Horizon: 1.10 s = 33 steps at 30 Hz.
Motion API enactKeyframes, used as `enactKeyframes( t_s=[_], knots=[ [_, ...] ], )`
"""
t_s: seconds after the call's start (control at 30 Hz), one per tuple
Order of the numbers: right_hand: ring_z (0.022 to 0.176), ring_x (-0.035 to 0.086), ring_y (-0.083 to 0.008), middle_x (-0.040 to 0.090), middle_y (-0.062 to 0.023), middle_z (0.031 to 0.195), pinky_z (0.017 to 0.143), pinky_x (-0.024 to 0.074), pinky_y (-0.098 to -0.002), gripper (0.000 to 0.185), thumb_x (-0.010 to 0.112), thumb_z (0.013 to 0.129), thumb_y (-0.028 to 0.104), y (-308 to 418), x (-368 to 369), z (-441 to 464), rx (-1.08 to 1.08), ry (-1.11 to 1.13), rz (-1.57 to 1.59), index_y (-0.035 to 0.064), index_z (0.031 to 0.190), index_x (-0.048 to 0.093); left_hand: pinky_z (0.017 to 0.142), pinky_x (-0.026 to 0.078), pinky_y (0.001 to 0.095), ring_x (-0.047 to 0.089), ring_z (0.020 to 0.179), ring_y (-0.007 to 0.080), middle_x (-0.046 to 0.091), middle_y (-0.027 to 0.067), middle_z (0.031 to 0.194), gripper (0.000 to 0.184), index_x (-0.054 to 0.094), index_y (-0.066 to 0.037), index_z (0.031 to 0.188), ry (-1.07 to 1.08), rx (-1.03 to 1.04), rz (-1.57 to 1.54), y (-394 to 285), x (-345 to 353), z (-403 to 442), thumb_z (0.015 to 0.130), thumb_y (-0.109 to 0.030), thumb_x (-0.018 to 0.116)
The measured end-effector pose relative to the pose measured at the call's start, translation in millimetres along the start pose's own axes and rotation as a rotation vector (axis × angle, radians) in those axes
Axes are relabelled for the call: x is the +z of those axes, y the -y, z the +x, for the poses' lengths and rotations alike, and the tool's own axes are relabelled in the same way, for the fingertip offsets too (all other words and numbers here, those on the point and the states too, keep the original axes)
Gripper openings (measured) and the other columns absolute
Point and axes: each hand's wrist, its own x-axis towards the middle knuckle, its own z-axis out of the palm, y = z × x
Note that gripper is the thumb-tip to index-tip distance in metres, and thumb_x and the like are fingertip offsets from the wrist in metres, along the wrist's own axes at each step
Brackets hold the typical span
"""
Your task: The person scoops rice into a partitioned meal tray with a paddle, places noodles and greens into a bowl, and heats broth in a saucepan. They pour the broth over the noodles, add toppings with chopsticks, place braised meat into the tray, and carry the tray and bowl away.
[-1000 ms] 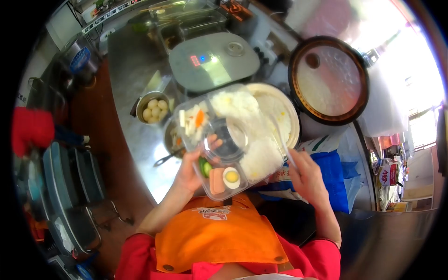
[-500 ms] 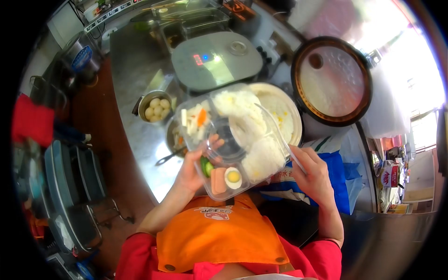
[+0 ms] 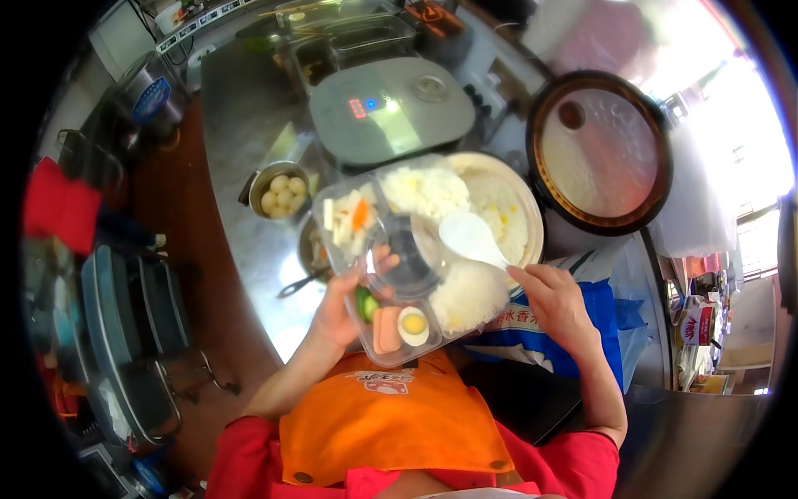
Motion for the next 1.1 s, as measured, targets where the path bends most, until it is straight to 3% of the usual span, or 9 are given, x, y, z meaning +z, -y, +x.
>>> enactKeyframes(
  t_s=[0.1, 0.2, 0.47, 0.67, 0.77, 0.87, 1.0, 1.03, 1.1],
  knots=[
    [0.088, 0.061, -0.0291, 0.061, -0.0133, 0.096, 0.075, 0.0478, -0.0327, 0.032, 0.056, 0.083, -0.001, 2.2, -5.6, 8.5, 0.138, -0.058, 0.387, 0.0031, 0.114, 0.06, 0.086, 0.051, 0.0357, 0.062, 0.09, 0.0211, 0.05, 0.0146, 0.131, 0.072, 0.034, -0.002, 0.139, -0.015, 0.005, -0.003, -0.8, 0.5, -0.9, 0.076, -0.024, 0.061],
    [0.087, 0.061, -0.0291, 0.06, -0.015, 0.095, 0.075, 0.0478, -0.0312, 0.033, 0.056, 0.083, -0.002, -6.9, 5.3, 21.7, 0.301, -0.049, 0.504, 0.0028, 0.116, 0.059, 0.086, 0.05, 0.0359, 0.062, 0.09, 0.0208, 0.049, 0.0146, 0.132, 0.072, 0.034, -0.002, 0.139, -0.021, 0.009, -0.008, 0.8, 0.4, 0.1, 0.076, -0.024, 0.061],
    [0.074, 0.059, -0.0324, 0.058, -0.0133, 0.088, 0.065, 0.0493, -0.0385, 0.037, 0.056, 0.082, 0.002, 9.8, 21.5, 37.0, 0.042, 0.018, 0.202, 0.0048, 0.119, 0.057, 0.087, 0.051, 0.0403, 0.062, 0.09, 0.0221, 0.048, 0.0149, 0.133, 0.071, 0.033, -0.001, 0.14, -0.005, -0.018, 0.009, -0.4, 5.8, -1.1, 0.076, -0.022, 0.059],
    [0.074, 0.059, -0.033, 0.059, -0.0139, 0.087, 0.066, 0.0496, -0.038, 0.037, 0.058, 0.081, 0.003, 10.4, 12.9, 52.5, 0.009, 0.118, 0.185, 0.0048, 0.118, 0.058, 0.09, 0.05, 0.0412, 0.062, 0.093, 0.0238, 0.047, 0.0164, 0.134, 0.072, 0.032, -0.001, 0.14, -0.027, -0.005, 0.02, 1.2, 3.8, -1.4, 0.076, -0.022, 0.058],
    [0.074, 0.061, -0.0297, 0.061, -0.0149, 0.087, 0.068, 0.05, -0.0336, 0.034, 0.059, 0.082, 0.004, -8.1, 3.3, 53.1, -0.023, -0.004, 0.355, 0.0028, 0.116, 0.059, 0.081, 0.055, 0.0372, 0.061, 0.094, 0.0253, 0.049, 0.019, 0.129, 0.072, 0.031, -0.002, 0.14, -0.123, 0.02, -0.041, -3.1, 7.9, -4.5, 0.076, -0.013, 0.063],
    [0.071, 0.056, -0.0112, 0.062, -0.0034, 0.079, 0.065, 0.0466, -0.0241, 0.029, 0.057, 0.089, 0.008, -24.5, -22.2, 37.2, 0.405, -0.102, 0.724, -0.0017, 0.116, 0.059, 0.078, 0.056, 0.0394, 0.061, 0.097, 0.0282, 0.048, 0.023, 0.128, 0.079, 0.027, -0.004, 0.141, -0.165, 0.052, -0.055, -15.6, 24.9, -6.4, 0.074, -0.012, 0.066],
    [0.059, 0.045, -0.0055, 0.054, 0.0, 0.068, 0.054, 0.037, -0.02, 0.03, 0.051, 0.093, 0.015, -63.5, -44.7, 23.3, 0.647, -0.061, 1.012, -0.0033, 0.115, 0.059, 0.064, 0.053, 0.0326, 0.058, 0.083, 0.0278, 0.049, 0.024, 0.127, 0.082, 0.027, -0.013, 0.143, 0.1, 0.097, -0.027, -38.2, 2.5, -27.3, 0.072, -0.016, 0.067],
    [0.058, 0.044, -0.0055, 0.053, -0.0001, 0.067, 0.053, 0.0362, -0.0202, 0.03, 0.051, 0.092, 0.015, -63.6, -49.3, 24.9, 0.66, -0.028, 1.015, -0.0037, 0.115, 0.059, 0.06, 0.048, 0.0279, 0.053, 0.074, 0.0239, 0.048, 0.0232, 0.128, 0.083, 0.026, -0.016, 0.144, 0.107, 0.093, 0.021, -44.9, 4.8, -33.5, 0.071, -0.017, 0.066],
    [0.056, 0.043, -0.0055, 0.052, -0.0003, 0.066, 0.051, 0.0353, -0.0204, 0.03, 0.05, 0.092, 0.013, -64.1, -52.6, 27.6, 0.676, 0.067, 1.029, -0.0042, 0.115, 0.058, 0.065, 0.049, 0.0315, 0.053, 0.075, 0.0228, 0.048, 0.0172, 0.129, 0.083, 0.03, -0.014, 0.142, 0.002, 0.093, 0.1, -58.1, -8.0, -48.6, 0.067, -0.024, 0.067]
  ],
)
